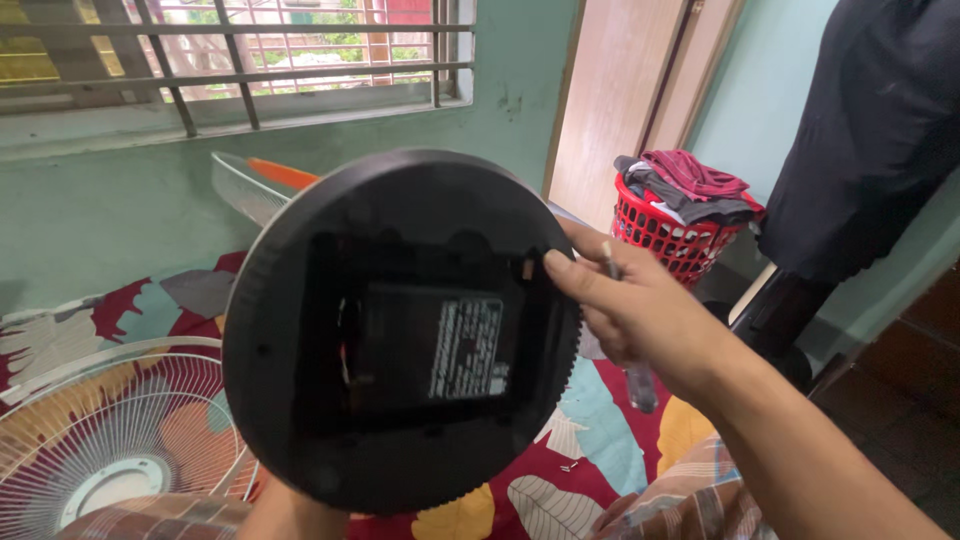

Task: The person disassembles a portable electric fan, removes the battery from the base, and detaches the fan blades. They then reassemble the fan, reinstall the battery, and test the fan by pressing buttons on the base.

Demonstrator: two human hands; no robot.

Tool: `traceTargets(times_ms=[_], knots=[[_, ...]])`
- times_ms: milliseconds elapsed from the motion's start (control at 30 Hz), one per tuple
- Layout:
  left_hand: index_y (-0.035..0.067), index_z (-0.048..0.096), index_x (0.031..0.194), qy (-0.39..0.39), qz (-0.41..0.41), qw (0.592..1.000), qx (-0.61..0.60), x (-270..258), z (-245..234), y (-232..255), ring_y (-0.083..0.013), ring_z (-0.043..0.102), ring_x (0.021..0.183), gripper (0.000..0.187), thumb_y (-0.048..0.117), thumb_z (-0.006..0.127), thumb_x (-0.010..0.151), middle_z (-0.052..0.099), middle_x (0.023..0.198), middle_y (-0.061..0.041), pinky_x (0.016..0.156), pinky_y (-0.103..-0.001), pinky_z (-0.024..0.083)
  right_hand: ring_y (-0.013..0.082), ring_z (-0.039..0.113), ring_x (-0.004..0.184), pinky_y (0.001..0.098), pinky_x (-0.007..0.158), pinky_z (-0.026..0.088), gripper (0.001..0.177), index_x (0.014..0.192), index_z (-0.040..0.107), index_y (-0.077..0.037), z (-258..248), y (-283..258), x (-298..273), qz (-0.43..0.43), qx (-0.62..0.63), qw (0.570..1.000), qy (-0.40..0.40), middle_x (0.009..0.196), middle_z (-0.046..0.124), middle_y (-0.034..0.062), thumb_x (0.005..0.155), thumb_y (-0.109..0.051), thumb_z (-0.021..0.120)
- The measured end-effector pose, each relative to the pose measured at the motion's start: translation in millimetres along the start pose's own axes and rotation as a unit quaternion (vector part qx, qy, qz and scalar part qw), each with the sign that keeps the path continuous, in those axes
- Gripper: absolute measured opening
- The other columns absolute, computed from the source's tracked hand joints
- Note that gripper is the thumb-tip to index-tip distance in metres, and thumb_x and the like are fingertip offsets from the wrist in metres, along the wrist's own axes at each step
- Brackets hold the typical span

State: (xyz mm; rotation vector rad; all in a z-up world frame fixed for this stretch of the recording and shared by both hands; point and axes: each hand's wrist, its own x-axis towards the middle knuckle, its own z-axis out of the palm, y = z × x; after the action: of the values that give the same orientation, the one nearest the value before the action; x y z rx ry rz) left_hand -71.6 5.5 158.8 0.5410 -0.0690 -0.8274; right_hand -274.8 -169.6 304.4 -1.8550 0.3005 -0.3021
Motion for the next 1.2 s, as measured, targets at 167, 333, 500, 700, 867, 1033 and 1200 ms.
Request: traceTargets(times_ms=[167, 333, 500, 700, 867, 1033, 1200], knots=[[0.008, 0.058, 0.134, 0.003, -0.011, 1.0, -0.008, 25.3, 12.9, -9.4, -0.0304, 0.066, 0.109, 0.057, 0.051, 0.044, 0.098, 0.068, 0.122, -0.015, 0.098, -0.05, 0.053, 0.0048, 0.035, 0.029, 0.0223, 0.026, 0.028, 0.057, 0.136, 0.055, -0.023, 14.6, 15.4, 23.9, -0.009, 0.053, 0.998, -0.012, 0.047, 0.044, -0.007, 0.09, -0.056, 0.052], [0.009, 0.058, 0.133, 0.033, -0.022, 0.999, -0.01, 34.2, 9.6, -20.0, -0.0301, 0.066, 0.109, 0.058, 0.052, 0.044, 0.097, 0.068, 0.122, -0.014, 0.099, -0.05, 0.053, 0.0023, 0.063, 0.083, 0.0207, 0.076, 0.053, 0.053, 0.117, 0.07, -0.001, 32.2, 25.1, 71.5, -0.141, 0.072, 0.987, 0.03, 0.098, 0.071, -0.0026, 0.101, -0.05, 0.055], [0.01, 0.058, 0.132, 0.074, -0.03, 0.996, -0.025, 25.7, -7.2, -32.2, -0.0299, 0.067, 0.109, 0.059, 0.054, 0.044, 0.096, 0.069, 0.122, -0.013, 0.099, -0.051, 0.053, 0.0064, 0.066, 0.084, 0.023, 0.077, 0.055, 0.05, 0.113, 0.072, -0.002, 42.3, 29.6, 97.9, -0.085, 0.108, 0.99, 0.023, 0.099, 0.074, 0.0014, 0.098, -0.047, 0.055], [0.011, 0.059, 0.131, 0.13, -0.017, 0.991, -0.003, 6.5, 0.4, -21.7, -0.0296, 0.067, 0.109, 0.06, 0.056, 0.043, 0.095, 0.07, 0.122, -0.012, 0.099, -0.052, 0.052, 0.0108, 0.064, 0.075, 0.0273, 0.07, 0.052, 0.057, 0.103, 0.073, 0.003, 46.6, 28.5, 112.6, -0.061, 0.07, 0.994, 0.05, 0.09, 0.073, 0.0053, 0.1, -0.051, 0.057], [0.011, 0.059, 0.13, 0.213, 0.128, 0.96, 0.131, -53.8, 19.0, 43.3, -0.0294, 0.067, 0.109, 0.061, 0.058, 0.043, 0.093, 0.07, 0.122, -0.011, 0.099, -0.053, 0.052, 0.0114, 0.072, 0.072, 0.026, 0.064, 0.057, 0.051, 0.107, 0.075, -0.003, 46.3, 10.3, 118.1, -0.026, 0.126, 0.991, 0.041, 0.091, 0.078, 0.0049, 0.094, -0.049, 0.057], [0.002, 0.06, 0.134, 0.139, 0.273, 0.895, 0.325, -71.1, 42.1, 73.8, -0.0183, 0.064, 0.104, 0.055, 0.034, 0.061, 0.09, 0.068, 0.117, -0.01, 0.095, -0.037, 0.047, 0.0107, 0.064, 0.058, 0.0254, 0.05, 0.048, 0.055, 0.101, 0.078, -0.005, 48.7, 0.9, 123.3, -0.003, 0.064, 0.995, 0.07, 0.078, 0.073, 0.0036, 0.096, -0.054, 0.054], [0.003, 0.056, 0.133, 0.167, 0.277, 0.863, 0.389, -58.4, 55.0, 72.4, -0.0161, 0.067, 0.104, 0.057, 0.012, 0.07, 0.079, 0.069, 0.115, -0.007, 0.093, -0.03, 0.052, 0.0123, 0.046, 0.046, 0.029, 0.04, 0.03, 0.056, 0.099, 0.078, -0.008, 37.7, 5.6, 128.1, 0.024, 0.034, 0.993, 0.106, 0.067, 0.06, 0.0021, 0.1, -0.059, 0.053]])
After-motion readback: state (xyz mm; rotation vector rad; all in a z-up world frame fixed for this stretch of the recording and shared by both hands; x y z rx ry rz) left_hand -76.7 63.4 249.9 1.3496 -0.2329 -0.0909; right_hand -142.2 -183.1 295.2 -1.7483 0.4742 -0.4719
